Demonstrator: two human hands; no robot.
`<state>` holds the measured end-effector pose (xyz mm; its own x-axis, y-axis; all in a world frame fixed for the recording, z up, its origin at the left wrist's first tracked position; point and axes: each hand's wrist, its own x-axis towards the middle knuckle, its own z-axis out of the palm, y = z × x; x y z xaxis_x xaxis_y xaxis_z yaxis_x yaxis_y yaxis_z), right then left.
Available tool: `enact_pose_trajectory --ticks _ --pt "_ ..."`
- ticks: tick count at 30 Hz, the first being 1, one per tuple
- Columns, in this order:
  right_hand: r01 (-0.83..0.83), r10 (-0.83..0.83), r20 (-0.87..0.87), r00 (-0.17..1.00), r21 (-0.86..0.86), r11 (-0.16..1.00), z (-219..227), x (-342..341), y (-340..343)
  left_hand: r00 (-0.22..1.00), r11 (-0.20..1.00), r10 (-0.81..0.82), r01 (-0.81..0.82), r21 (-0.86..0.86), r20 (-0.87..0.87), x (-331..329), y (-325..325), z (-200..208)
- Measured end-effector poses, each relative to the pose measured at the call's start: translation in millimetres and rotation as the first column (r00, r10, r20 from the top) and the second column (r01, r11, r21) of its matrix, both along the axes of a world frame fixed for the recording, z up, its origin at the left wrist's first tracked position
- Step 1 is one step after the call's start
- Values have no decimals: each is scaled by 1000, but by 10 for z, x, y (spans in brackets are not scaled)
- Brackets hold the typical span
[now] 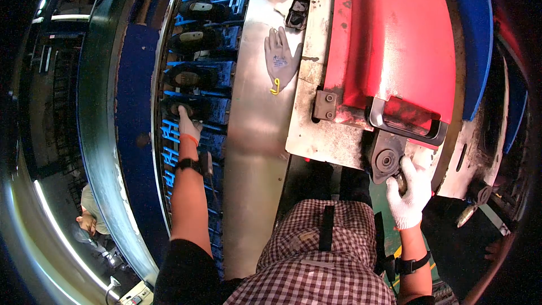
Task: Pressing and assembling shoe soles using industrial machinery in a factory.
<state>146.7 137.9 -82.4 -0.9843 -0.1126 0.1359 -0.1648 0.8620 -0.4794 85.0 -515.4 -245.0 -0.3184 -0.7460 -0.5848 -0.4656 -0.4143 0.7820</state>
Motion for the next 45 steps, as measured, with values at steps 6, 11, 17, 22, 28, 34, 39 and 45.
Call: enact_pose_trajectory --ticks 6,11,17,22,28,34,39,45 --pt "50 -57 64 996 112 992 84 149 122 473 687 423 388 -614 773 1463 284 185" --pt "-111 115 -54 992 64 992 205 -246 -22 804 769 -333 534 -352 492 3985 -962 76" --pt "6 -6 -10 1000 20 1000 91 -28 -19 461 455 -876 887 -76 143 3754 -655 -441" --pt "58 -56 76 996 -23 998 172 -56 -24 640 546 -641 769 -334 424 4251 -483 -270" --pt "41 -38 39 999 -88 995 160 29 4 854 770 -500 515 -377 146 3927 646 195" --pt "52 -29 87 996 -278 959 377 86 57 676 611 -291 676 412 -677 2529 2342 1309" --pt "-83 298 177 938 -719 690 1163 320 279 395 387 -451 895 224 -800 1438 3687 2046" --pt "63 256 215 942 -866 496 1379 556 1023 132 -31 -631 980 195 -764 580 5346 2901"
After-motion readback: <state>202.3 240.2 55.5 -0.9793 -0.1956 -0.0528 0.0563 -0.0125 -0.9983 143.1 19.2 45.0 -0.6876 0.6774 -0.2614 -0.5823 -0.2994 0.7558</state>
